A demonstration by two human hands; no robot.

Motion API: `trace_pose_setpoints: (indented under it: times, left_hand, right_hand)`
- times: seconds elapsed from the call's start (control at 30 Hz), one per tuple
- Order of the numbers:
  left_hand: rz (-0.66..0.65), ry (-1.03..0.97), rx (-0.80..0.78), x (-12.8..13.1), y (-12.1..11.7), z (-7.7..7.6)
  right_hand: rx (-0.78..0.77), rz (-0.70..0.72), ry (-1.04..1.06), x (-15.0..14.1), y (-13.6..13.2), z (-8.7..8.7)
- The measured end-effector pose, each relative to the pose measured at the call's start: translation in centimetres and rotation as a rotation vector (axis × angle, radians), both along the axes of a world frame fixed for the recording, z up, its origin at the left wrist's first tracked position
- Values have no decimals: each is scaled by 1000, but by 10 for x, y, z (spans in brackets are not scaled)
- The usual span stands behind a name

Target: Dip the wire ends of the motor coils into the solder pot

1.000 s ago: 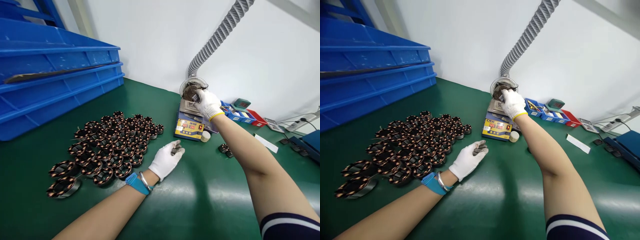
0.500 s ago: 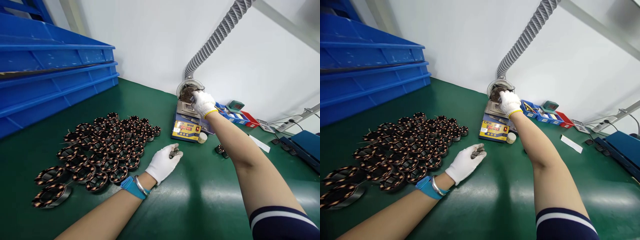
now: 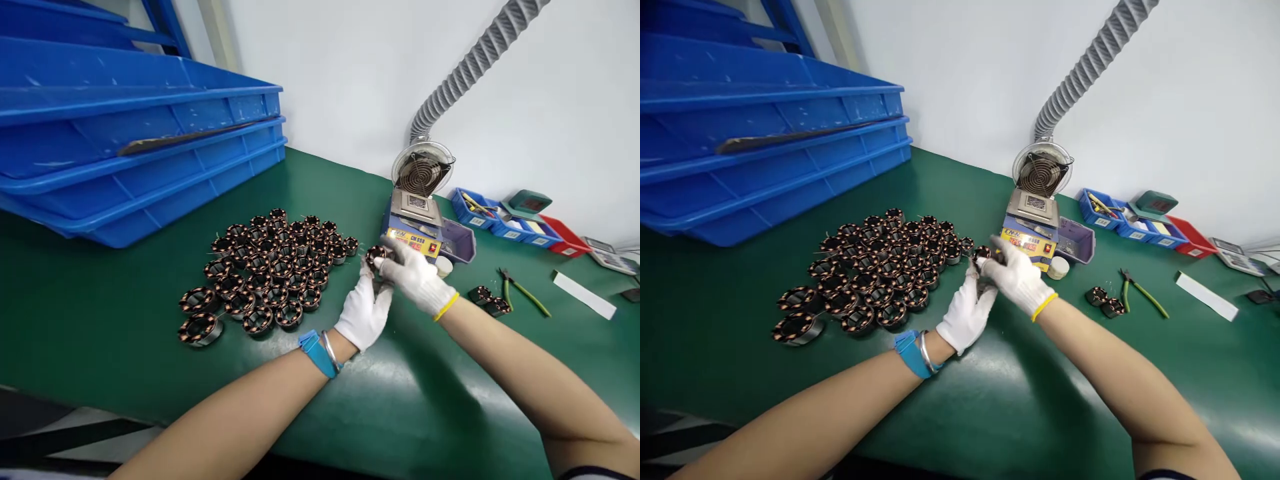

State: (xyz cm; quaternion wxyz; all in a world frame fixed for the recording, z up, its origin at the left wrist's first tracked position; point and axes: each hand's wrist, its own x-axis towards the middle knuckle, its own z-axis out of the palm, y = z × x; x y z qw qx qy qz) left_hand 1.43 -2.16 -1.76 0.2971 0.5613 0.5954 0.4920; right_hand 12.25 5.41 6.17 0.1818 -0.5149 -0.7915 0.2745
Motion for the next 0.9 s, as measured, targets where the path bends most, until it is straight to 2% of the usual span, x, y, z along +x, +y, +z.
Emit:
trace_pose_setpoints:
  times: [0.13, 0.2, 0.3, 0.37, 0.4, 0.53, 0.6, 0.67, 0.73, 0.9]
  left_hand:
    - [95, -43, 16, -5, -2, -2]
    - [69, -30, 39, -6, -1, -4]
    - [3, 31, 75, -5, 0, -7]
    - [55, 131, 107, -4, 2, -5]
    - [104, 207, 138, -4, 3, -4]
    - [274, 565, 200, -7, 10, 0]
    - [305, 685, 144, -11, 14, -2]
    - [310, 761, 85, -15, 16, -6]
    - [311, 804, 49, -18, 18, -10]
    - [301, 813, 65, -19, 16, -5]
  right_hand:
    - [-401, 176, 323, 2, -13, -8]
    - [-524, 127, 389, 5, -9, -12]
    - [-555, 36, 338, 9, 5, -15]
    - [-472, 15, 292, 12, 18, -10]
    - [-375, -12, 270, 15, 26, -5]
    - [172, -200, 154, 27, 71, 27]
    - [346, -248, 72, 32, 96, 41]
    - [436, -278, -17, 35, 119, 49]
    - [481, -306, -104, 36, 136, 50]
    - [477, -341, -244, 35, 156, 38]
